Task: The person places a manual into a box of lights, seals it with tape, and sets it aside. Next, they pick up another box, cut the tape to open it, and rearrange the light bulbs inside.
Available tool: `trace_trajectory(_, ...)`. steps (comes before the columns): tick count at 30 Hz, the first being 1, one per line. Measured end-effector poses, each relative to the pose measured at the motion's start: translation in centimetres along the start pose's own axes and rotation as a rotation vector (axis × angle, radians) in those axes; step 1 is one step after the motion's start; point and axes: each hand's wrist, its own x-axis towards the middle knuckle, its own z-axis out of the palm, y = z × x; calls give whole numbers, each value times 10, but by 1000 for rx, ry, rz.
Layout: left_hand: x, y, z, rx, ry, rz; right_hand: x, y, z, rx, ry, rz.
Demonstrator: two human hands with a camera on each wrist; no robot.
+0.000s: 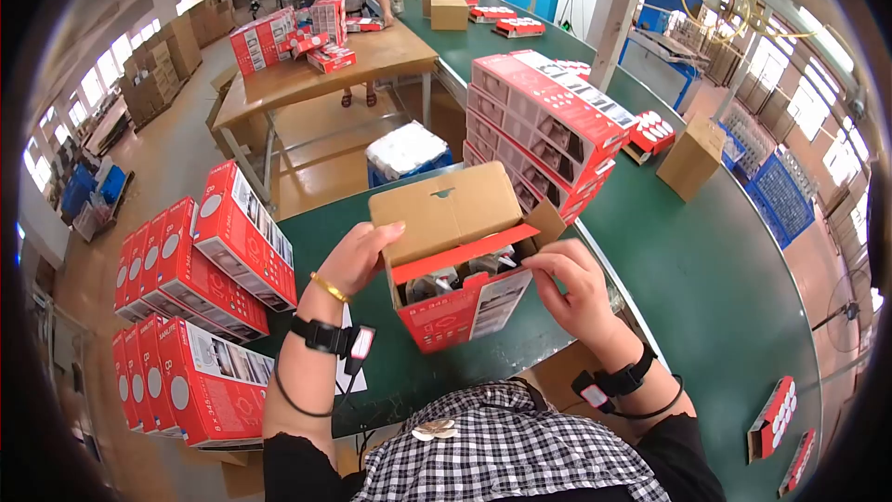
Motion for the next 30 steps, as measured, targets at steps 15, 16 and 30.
trace_trajectory(15,-85,-87,-36,4,645,130,80,6,-9,-216,-433,-291)
trace_trajectory(16,-105,-109,-51,95,767,77,81,3,-12,-176,-423,-279)
trace_trajectory(30,-197,-198,-74,1179,1280,-896,72,-1,-27,-80,-397,-208)
